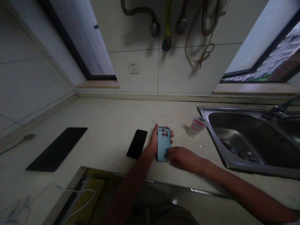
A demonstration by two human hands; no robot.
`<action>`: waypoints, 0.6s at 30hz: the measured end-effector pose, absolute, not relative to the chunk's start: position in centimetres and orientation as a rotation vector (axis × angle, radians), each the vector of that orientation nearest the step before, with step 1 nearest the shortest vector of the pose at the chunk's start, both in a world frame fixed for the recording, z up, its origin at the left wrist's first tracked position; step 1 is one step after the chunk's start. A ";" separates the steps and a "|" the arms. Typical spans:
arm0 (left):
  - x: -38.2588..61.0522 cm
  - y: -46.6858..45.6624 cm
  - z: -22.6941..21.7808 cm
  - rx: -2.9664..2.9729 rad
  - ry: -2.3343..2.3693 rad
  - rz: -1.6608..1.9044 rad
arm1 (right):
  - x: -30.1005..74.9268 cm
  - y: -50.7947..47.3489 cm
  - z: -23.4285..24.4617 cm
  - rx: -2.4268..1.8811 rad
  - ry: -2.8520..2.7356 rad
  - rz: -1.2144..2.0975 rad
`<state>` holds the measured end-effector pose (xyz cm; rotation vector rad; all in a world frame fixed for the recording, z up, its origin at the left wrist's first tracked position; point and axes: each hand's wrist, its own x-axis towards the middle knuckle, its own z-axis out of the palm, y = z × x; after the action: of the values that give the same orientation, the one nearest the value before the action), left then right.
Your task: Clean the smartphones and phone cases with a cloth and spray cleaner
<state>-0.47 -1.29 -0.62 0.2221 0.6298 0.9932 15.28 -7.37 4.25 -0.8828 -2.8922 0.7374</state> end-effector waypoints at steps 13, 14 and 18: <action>0.5 -1.0 -0.5 0.202 0.619 0.886 | 16.2 -0.9 4.3 -1.523 -2.504 0.203; 0.5 -1.1 -0.4 0.200 0.625 0.879 | 16.0 -0.3 4.2 -1.518 -2.470 0.198; 0.5 -1.3 0.0 0.197 0.688 0.889 | 14.8 0.6 3.7 -1.356 -2.434 0.224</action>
<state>0.48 -1.31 0.03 0.1968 0.6881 0.8894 14.82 0.61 3.69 -1.3564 -2.4342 0.2235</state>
